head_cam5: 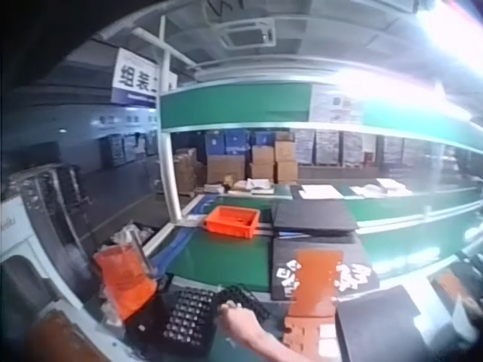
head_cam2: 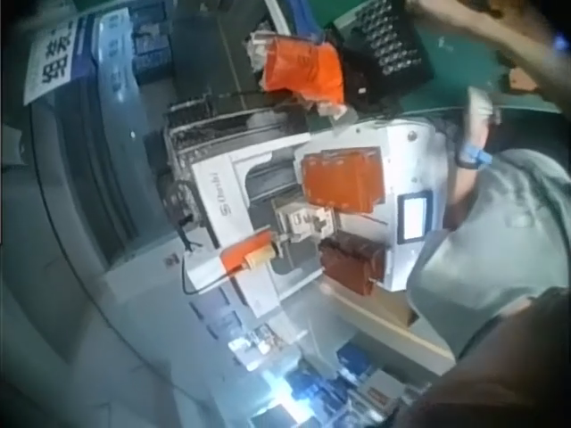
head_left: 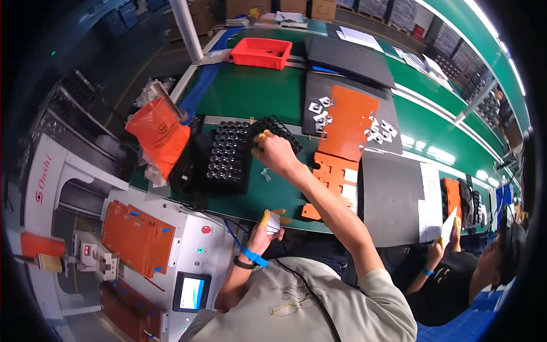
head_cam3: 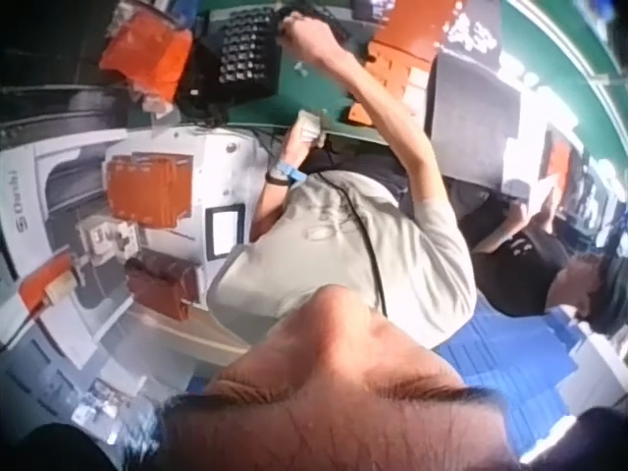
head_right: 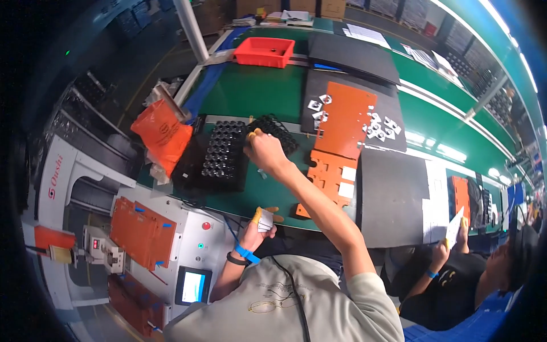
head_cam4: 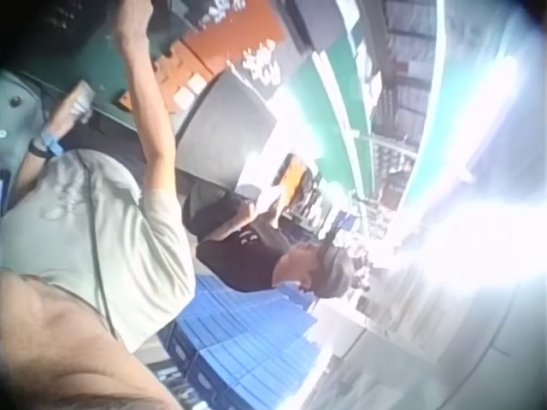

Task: Assembling small electrical components into orange plastic housings at an industrial workstation.

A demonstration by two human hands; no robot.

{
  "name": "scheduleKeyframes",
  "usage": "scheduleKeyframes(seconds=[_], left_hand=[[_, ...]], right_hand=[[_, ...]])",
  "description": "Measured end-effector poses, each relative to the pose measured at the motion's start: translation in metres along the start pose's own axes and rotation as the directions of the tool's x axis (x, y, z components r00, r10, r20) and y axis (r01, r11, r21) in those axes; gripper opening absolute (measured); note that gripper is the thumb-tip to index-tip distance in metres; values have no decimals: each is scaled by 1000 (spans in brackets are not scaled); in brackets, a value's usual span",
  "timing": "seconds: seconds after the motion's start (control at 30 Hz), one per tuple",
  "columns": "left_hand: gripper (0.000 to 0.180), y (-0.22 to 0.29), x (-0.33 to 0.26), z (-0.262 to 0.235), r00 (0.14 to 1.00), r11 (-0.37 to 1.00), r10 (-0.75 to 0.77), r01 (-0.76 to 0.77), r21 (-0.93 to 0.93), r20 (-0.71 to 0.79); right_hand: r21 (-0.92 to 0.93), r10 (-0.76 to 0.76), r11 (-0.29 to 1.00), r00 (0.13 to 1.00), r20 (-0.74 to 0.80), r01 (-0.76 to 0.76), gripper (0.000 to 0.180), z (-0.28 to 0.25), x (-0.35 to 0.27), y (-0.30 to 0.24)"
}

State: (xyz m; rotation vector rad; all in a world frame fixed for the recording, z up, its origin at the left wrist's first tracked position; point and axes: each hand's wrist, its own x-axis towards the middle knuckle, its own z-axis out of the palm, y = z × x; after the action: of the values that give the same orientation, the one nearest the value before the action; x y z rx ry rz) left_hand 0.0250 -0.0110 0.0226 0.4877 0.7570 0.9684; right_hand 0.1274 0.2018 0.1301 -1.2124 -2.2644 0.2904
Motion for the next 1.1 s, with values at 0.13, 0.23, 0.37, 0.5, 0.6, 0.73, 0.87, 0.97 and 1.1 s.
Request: scheduleKeyframes(seconds=[0.13,0.23,0.37,0.5,0.6,0.73,0.87,0.97,1.1], left_hand=[[52,6,-19,-5,1000,996,10,-10,-86,2],[46,7,-27,-11,998,996,64,-64,-56,-4],[43,9,-26,-16,996,995,83,-82,-57,30],[49,4,-14,-28,990,938,127,-100,-331,61],[56,19,-10,-13,989,929,122,-86,-360,79],[63,28,-1,-2,991,972,132,-126,-199,20],[63,43,5,30,962,960,274,-273,-60,8],[62,50,6,53,928,927,371,-372,38,21],[59,54,5,73,852,808,524,-490,328,-16]], right_hand=[[-76,154,984,986,-69,-159,30,24,44,-8],[-124,133,983,990,-38,-137,37,24,59,-12],[-175,185,968,983,14,-180,33,20,63,-13],[76,174,984,968,-182,-162,33,-4,30,-35],[337,302,905,950,-76,-260,27,-37,-24,-47],[636,329,699,937,119,-326,23,-64,-97,-43],[712,363,604,919,155,-359,17,-79,-141,-46],[746,419,542,894,158,-386,14,-82,-155,-46],[802,428,473,891,152,-364,18,-82,-168,-40]])
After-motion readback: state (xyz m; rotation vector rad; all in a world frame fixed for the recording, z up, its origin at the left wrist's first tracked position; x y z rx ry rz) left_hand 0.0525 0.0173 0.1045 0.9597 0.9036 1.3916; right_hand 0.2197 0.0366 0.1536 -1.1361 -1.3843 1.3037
